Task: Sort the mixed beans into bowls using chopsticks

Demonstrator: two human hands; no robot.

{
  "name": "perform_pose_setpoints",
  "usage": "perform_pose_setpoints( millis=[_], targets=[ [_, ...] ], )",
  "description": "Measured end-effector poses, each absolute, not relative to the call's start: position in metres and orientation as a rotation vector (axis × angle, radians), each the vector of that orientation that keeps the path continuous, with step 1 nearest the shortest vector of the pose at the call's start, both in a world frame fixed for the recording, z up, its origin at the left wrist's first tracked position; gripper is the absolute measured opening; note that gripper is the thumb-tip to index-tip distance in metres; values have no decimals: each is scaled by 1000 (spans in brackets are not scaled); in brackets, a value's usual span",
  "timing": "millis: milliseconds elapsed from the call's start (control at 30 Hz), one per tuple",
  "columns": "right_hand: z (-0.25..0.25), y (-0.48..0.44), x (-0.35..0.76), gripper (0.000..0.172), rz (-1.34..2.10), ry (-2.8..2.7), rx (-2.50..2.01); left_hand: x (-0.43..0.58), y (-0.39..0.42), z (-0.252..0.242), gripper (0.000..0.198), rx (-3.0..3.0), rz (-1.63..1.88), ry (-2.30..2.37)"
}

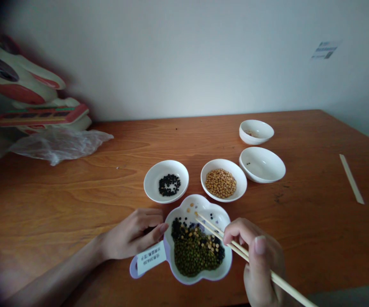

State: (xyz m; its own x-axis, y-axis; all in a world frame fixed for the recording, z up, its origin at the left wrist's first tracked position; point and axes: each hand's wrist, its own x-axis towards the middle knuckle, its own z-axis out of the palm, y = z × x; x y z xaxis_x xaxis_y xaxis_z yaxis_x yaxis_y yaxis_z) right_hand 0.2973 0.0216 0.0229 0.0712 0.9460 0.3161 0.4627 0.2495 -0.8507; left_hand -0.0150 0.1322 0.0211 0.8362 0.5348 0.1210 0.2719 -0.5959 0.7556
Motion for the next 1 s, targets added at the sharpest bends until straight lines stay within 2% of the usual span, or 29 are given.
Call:
perform_pose_setpoints(
  millis=[233, 433, 733, 1000],
  targets=[
    [35, 30, 283, 70, 567, -1453, -1409, -14, 132, 22, 39, 2203, 443, 596],
    [20, 36, 282, 70, 659, -1424, -1384, -15, 132, 22, 39, 2195, 431, 583],
    [16, 27, 284, 80, 768, -1450, -1362, -17, 132, 17, 37, 2201, 416, 594],
    [31, 30, 268, 65, 736, -1428, -1387, -17, 133, 17, 38, 2178, 398, 607]
  ],
)
